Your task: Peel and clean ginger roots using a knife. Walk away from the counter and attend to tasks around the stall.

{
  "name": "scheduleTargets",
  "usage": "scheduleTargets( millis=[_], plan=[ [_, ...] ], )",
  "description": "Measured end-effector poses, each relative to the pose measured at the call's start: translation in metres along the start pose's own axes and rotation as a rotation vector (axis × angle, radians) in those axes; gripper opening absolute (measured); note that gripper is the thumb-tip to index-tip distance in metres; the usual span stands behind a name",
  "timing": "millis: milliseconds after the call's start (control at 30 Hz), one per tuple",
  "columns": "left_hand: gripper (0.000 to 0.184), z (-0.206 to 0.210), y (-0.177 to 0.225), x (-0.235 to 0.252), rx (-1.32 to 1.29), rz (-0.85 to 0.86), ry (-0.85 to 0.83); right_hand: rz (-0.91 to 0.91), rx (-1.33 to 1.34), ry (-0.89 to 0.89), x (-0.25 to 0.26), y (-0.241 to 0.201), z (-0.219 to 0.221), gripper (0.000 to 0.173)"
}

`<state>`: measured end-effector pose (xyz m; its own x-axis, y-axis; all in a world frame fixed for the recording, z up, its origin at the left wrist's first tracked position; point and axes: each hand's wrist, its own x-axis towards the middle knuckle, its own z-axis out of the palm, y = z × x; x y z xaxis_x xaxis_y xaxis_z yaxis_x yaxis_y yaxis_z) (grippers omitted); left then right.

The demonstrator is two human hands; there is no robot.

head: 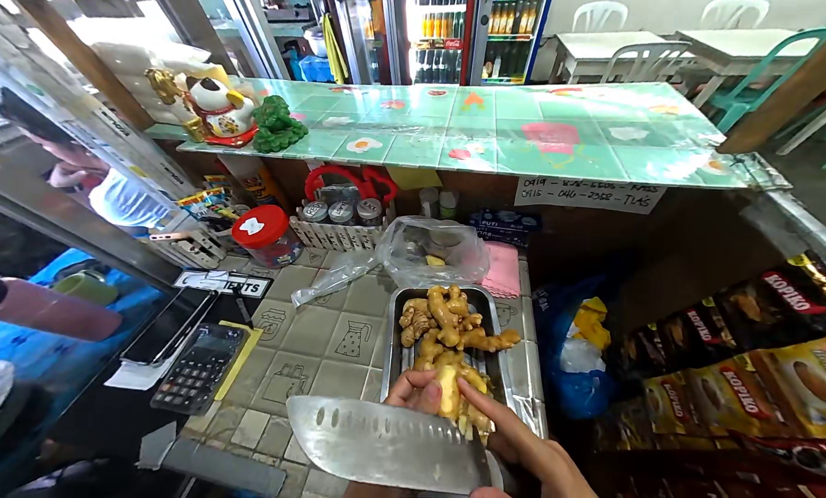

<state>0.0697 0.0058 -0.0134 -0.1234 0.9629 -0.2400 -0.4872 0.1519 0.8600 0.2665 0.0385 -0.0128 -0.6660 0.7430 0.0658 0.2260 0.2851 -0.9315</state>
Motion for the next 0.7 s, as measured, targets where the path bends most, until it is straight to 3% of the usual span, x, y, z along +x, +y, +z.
scheduleTargets(
  millis=[200, 300, 367, 500, 700],
  plan=[
    [0.021, -0.001, 0.000, -0.005, -0.039, -0.021, 0.017, -0.027, -0.076, 0.101, 0.000, -0.001, 0.005, 0.070],
    [0.024, 0.000, 0.002, -0.017, -0.242, -0.077, 0.022, -0.026, -0.100, 0.095, 0.002, 0.002, 0.002, 0.064],
    [0.026, 0.002, 0.003, -0.018, -0.258, -0.083, 0.021, -0.016, -0.075, 0.073, 0.002, 0.003, -0.001, 0.065],
    [0.023, 0.001, -0.007, -0.004, -0.038, -0.008, -0.010, 0.006, 0.013, 0.006, 0.000, -0.001, 0.000, 0.080],
    [0.020, 0.006, -0.002, -0.013, -0.179, -0.046, 0.040, -0.008, -0.060, 0.088, 0.001, 0.000, 0.003, 0.072]
  ],
)
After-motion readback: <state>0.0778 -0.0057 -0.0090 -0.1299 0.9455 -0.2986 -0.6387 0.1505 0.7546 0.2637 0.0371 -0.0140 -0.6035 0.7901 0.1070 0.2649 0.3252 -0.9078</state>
